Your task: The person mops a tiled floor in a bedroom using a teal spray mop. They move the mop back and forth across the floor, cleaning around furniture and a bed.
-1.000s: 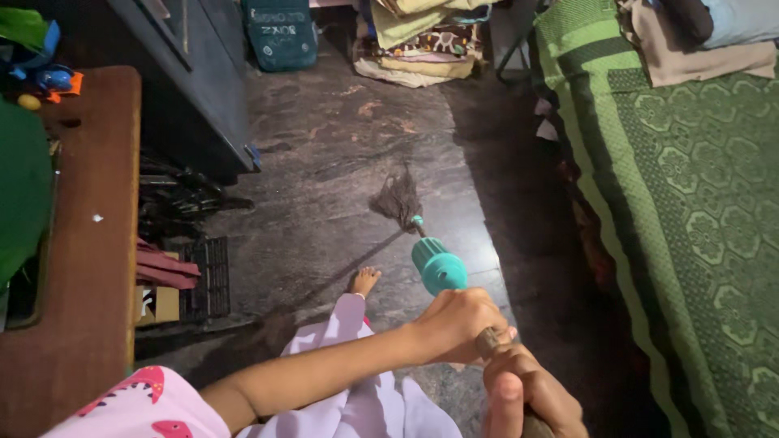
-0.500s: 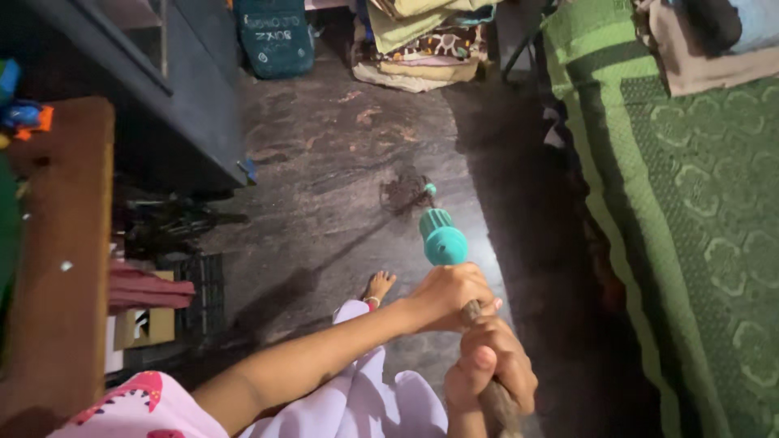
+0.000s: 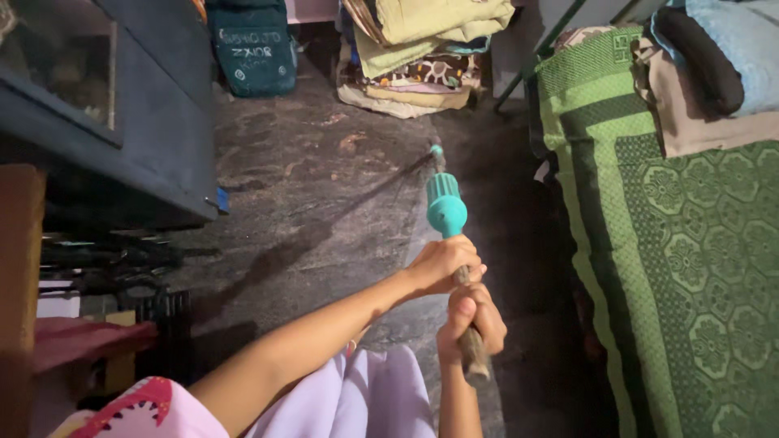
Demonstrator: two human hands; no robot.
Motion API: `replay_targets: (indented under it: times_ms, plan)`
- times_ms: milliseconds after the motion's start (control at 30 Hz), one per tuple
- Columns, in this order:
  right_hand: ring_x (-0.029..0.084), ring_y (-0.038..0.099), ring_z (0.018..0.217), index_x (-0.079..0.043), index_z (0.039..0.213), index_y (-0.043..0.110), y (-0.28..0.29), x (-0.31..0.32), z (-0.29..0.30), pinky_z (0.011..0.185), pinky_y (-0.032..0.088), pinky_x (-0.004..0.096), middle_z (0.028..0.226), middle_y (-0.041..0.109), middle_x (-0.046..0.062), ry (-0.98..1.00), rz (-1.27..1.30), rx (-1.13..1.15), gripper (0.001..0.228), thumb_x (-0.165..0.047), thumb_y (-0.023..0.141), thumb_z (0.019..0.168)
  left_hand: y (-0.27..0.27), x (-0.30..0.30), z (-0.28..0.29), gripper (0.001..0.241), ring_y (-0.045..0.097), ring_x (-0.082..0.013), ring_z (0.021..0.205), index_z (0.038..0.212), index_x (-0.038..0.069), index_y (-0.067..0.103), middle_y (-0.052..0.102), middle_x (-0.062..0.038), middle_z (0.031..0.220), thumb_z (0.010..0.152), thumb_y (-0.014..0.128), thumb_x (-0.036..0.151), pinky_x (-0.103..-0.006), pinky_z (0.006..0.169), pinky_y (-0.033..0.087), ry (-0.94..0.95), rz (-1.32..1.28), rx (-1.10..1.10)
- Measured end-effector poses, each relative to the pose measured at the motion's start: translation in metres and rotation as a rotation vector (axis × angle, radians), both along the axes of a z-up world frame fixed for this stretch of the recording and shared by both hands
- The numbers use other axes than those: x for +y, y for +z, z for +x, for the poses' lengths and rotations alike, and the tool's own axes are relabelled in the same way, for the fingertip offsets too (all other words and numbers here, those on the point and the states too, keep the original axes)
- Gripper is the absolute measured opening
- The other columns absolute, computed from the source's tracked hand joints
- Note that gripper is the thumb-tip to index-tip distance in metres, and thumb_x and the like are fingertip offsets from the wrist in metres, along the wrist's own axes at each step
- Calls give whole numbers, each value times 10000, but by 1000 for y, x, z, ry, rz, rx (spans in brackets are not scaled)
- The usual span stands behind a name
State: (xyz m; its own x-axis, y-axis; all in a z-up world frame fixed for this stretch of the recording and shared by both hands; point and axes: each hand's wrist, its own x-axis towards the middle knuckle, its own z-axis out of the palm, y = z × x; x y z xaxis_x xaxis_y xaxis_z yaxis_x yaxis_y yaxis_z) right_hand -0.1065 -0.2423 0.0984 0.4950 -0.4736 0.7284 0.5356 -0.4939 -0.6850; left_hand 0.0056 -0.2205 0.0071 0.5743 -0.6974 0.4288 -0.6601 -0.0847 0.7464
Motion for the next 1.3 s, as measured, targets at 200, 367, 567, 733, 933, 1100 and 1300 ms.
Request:
replay_targets:
  times_ms: [200, 367, 567, 733, 933, 1100, 1300]
  plan:
    - [197, 553, 586, 23, 716, 533, -51, -12, 10, 588, 456, 317, 689, 581, 117, -36, -150, 128, 294, -34, 579, 1002, -39, 2, 23, 242, 657, -317, 853, 715, 96, 659, 635, -94, 817, 903, 665, 248, -442, 711, 540, -12, 23, -23]
    - [181, 440, 513, 3, 648, 443, -55, -3, -46, 531, 361, 323, 602, 476, 97, -78, -113, 195, 369, 4, 608, 977, -37, 11, -30, 227, 670, -320, 847, 712, 85, 658, 643, -96, 805, 890, 654, 225, -441, 708, 546, -31, 75, -40]
    - [112, 490, 516, 33, 711, 570, 2, 27, -188, 507, 378, 266, 612, 544, 65, -84, -26, 302, 269, 17, 588, 979, 3, 42, -170, 106, 696, -316, 819, 706, 98, 700, 697, -91, 806, 742, 679, 196, -437, 662, 556, -24, 88, 78]
    - [98, 527, 579, 61, 795, 641, 61, 55, -292, 546, 403, 241, 665, 604, 53, -125, 90, 358, 212, -3, 592, 992, 48, 61, -276, 114, 700, -331, 789, 760, 125, 743, 722, -105, 827, 767, 687, 224, -445, 651, 562, -1, 38, 34]
    - [74, 529, 552, -25, 694, 516, 96, 59, -369, 604, 496, 294, 632, 592, 20, 29, 230, 134, 389, -176, 577, 1047, 95, 74, -365, 297, 677, -337, 742, 664, 121, 707, 686, -118, 720, 915, 683, 278, -462, 651, 548, -70, 127, 0]
    - [85, 454, 469, -69, 725, 437, 76, 61, -362, 525, 427, 266, 574, 487, 5, 78, 135, -216, 479, -359, 598, 1071, 105, 79, -383, 313, 675, -307, 760, 664, 119, 677, 682, -71, 711, 935, 660, 275, -446, 640, 541, -52, 13, 30]
    - [128, 418, 510, -45, 760, 451, 70, 47, -317, 511, 375, 287, 565, 445, 39, 36, 132, -260, 477, -376, 636, 1050, 90, 52, -338, 327, 672, -291, 764, 638, 114, 645, 644, -69, 682, 934, 661, 252, -436, 642, 539, 4, -10, -26]
